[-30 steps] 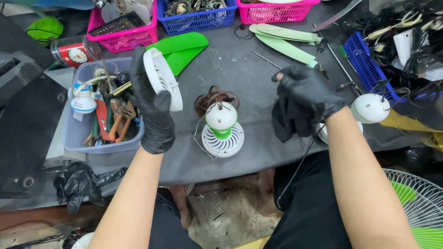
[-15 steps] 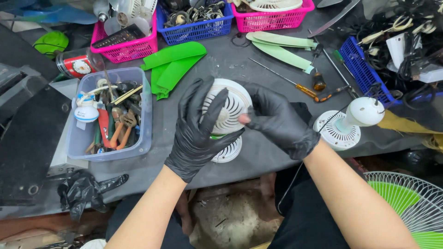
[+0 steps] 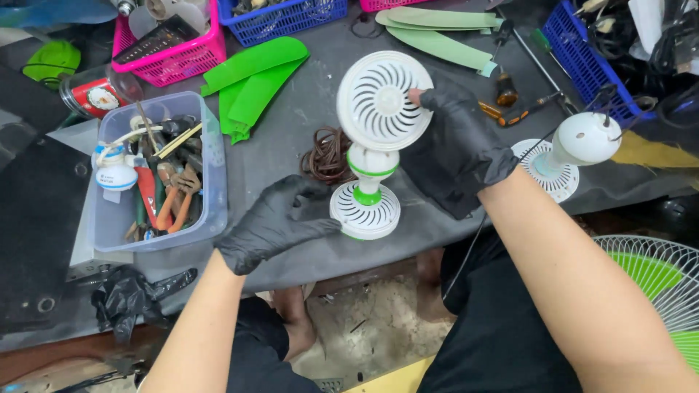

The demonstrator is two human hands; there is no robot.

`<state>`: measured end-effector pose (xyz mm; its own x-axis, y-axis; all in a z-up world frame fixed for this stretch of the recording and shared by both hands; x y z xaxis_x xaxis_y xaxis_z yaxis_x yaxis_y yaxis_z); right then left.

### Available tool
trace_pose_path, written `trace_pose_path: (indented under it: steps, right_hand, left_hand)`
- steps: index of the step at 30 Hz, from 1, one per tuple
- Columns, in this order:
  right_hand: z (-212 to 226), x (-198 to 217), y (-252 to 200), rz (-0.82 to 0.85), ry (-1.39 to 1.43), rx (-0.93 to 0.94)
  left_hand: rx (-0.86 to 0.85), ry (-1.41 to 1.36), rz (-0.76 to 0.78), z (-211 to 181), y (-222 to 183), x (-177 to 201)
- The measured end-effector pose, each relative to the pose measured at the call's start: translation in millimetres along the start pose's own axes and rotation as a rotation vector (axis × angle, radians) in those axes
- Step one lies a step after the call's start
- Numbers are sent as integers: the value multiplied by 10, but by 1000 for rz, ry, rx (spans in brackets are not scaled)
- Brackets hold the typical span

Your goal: Untangling a power cord, wrapping it around the base of a small portable fan, and assembling the fan components at a repair bench.

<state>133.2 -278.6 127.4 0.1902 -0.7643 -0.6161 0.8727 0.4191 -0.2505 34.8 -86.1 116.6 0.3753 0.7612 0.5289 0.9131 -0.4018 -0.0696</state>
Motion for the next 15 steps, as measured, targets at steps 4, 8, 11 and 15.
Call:
trace_pose_path:
  steps: [4,8,11,15]
  right_hand:
    - [-83,-358,-17,103,67,125]
    - [-215,-302,65,123,-105,111]
    - [-379,-404,124,206,-70,88]
    - [-246,-534,-43,204,40,7]
  left_hand:
    - [-142,-183,-65,-327,147,-250]
    - [-74,-174,-298,-399,122,-177]
    - [94,-254,-48,-85,232,-407]
    - [27,-405,-91,96,252,-493]
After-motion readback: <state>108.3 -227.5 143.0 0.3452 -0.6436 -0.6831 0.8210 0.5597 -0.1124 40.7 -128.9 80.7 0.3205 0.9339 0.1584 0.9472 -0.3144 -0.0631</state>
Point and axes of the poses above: each hand's wrist, its own y-axis towards the middle knuckle, its own x-axis out of the back of the hand, z = x × y, the point moved 10 cm from there along y, towards the middle knuckle, and after that the axes turned 11 degrees about z, right-handed, at the moved point
